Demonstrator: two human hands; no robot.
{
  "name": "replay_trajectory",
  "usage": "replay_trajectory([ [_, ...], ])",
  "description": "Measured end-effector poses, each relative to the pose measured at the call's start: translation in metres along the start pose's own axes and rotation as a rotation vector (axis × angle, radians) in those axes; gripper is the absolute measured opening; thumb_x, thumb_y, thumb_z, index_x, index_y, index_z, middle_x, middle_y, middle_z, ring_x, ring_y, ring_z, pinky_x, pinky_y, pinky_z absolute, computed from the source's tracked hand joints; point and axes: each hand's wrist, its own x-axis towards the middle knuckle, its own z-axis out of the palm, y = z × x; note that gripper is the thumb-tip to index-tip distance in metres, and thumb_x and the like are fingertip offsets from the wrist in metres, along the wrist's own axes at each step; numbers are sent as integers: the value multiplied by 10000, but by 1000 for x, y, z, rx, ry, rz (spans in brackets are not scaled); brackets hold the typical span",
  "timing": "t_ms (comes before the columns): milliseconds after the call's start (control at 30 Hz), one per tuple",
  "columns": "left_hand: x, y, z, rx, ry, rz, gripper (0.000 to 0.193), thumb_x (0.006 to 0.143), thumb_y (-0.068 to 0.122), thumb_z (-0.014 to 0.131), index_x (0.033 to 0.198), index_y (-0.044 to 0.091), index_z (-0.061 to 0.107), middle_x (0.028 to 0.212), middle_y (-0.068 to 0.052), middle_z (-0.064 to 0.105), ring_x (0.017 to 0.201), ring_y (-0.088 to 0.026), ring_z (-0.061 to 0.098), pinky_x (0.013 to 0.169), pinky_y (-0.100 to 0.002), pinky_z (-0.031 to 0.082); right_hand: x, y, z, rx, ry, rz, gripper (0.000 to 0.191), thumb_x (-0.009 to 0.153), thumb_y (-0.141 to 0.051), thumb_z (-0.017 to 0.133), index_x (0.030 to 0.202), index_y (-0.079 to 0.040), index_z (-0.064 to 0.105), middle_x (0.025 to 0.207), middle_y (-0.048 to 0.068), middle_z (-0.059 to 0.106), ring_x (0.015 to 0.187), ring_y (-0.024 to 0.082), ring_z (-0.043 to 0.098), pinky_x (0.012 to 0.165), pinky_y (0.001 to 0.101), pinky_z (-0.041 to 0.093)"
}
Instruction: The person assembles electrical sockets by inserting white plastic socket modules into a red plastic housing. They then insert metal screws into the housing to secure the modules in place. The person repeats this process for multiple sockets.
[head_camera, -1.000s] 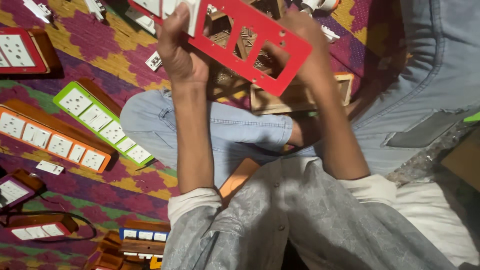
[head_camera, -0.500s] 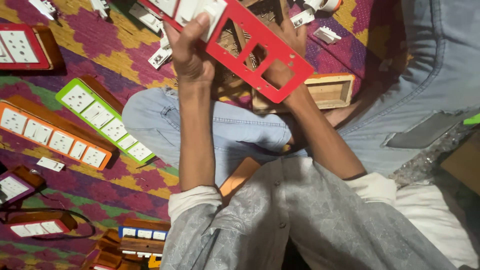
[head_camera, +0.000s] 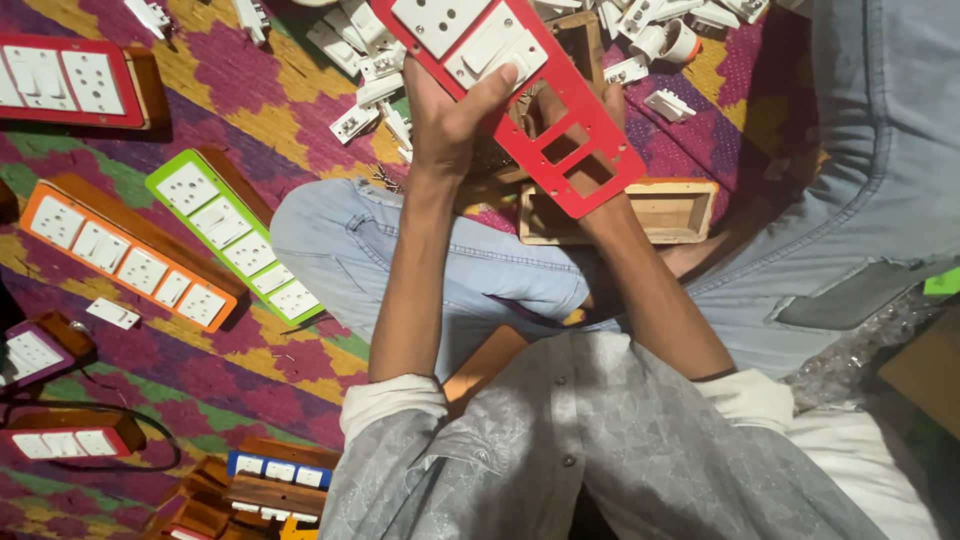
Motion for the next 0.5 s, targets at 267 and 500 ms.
replay_trajectory([
  [267,-1,4,1,-28,-14,20,375,855,134,814,1143,-61,673,1042,-117,738,934,-197,718,900,-330,589,14,38,-12,508,175,72,151,1055,-53,713,1189,15,720,1067,107,701,981,269,707,849,353,580],
  [500,-3,-6,-3,290,13,99,438,816,212,860,1119,-38,665,1020,-119,776,900,-204,781,866,-333,633,14,45,-66,964,375,239,81,1078,25,728,1158,21,733,1036,85,761,938,134,740,819,262,591],
])
